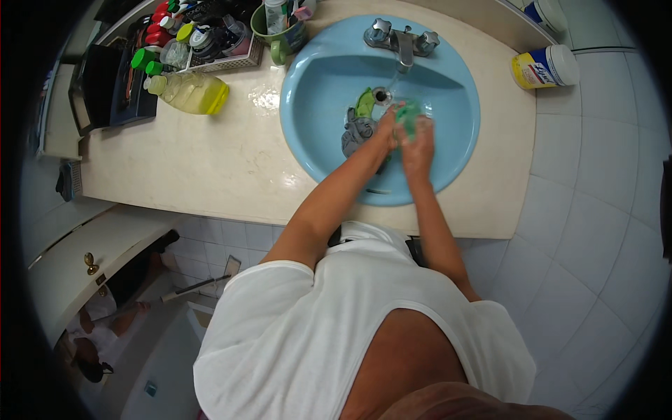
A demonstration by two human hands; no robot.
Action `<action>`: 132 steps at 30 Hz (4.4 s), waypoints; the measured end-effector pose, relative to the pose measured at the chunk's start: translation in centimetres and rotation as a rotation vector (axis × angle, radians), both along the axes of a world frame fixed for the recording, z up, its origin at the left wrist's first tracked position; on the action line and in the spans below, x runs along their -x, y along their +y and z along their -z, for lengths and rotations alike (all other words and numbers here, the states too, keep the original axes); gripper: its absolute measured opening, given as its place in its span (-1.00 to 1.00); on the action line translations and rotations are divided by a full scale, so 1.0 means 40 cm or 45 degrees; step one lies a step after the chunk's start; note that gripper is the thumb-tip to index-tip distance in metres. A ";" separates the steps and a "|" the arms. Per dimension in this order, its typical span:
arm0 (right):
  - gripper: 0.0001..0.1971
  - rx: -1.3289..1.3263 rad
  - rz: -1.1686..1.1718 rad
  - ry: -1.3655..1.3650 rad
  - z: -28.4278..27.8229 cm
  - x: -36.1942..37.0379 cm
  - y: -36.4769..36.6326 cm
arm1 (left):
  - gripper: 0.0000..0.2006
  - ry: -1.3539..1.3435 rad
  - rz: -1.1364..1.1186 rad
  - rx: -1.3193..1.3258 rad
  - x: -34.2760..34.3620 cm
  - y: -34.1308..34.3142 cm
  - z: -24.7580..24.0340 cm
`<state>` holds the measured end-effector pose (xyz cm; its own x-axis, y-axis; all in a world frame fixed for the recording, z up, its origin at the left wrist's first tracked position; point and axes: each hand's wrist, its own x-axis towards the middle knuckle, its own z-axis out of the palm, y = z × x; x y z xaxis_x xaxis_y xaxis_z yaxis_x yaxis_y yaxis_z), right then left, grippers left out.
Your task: The person washes cloths in a bathroom sink by rinsing them under the faucet, pouring liquid soap onto them from a bottle, and lathering and scrubbing the cloths by hand.
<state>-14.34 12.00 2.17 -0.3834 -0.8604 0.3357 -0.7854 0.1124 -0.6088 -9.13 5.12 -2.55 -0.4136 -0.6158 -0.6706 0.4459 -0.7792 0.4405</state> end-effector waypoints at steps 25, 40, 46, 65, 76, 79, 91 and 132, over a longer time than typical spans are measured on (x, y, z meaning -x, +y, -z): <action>-0.69 -0.496 -0.041 0.583 0.027 0.264 -0.104 | -0.50 -1.006 1.265 1.424 -0.099 -0.110 -0.071; -0.65 -0.189 -0.454 -1.244 0.008 0.018 -0.054 | -0.56 -0.841 0.794 1.477 -0.250 -0.072 -0.190; -0.59 -0.248 -0.070 -1.749 0.113 0.044 -0.020 | -0.71 -0.279 0.098 0.881 -0.209 -0.106 -0.200; -0.75 -0.001 0.044 -0.505 0.039 -0.128 -0.082 | -0.73 -0.038 -0.109 -0.147 -0.079 0.004 0.111; -0.72 0.108 -0.163 -0.204 -0.065 -0.162 -0.071 | -0.71 0.427 -0.246 -0.278 -0.116 -0.022 0.128; -0.73 -0.190 0.021 -0.246 0.045 -0.078 -0.113 | -0.69 0.355 -0.170 -0.387 -0.093 -0.010 0.067; -0.70 -0.094 -0.464 -1.487 -0.008 0.161 -0.023 | -0.56 -0.906 0.920 1.222 -0.278 -0.119 -0.125; -0.69 0.077 0.137 -0.930 0.124 0.042 -0.082 | -0.67 0.475 0.099 -0.163 -0.017 0.062 -0.001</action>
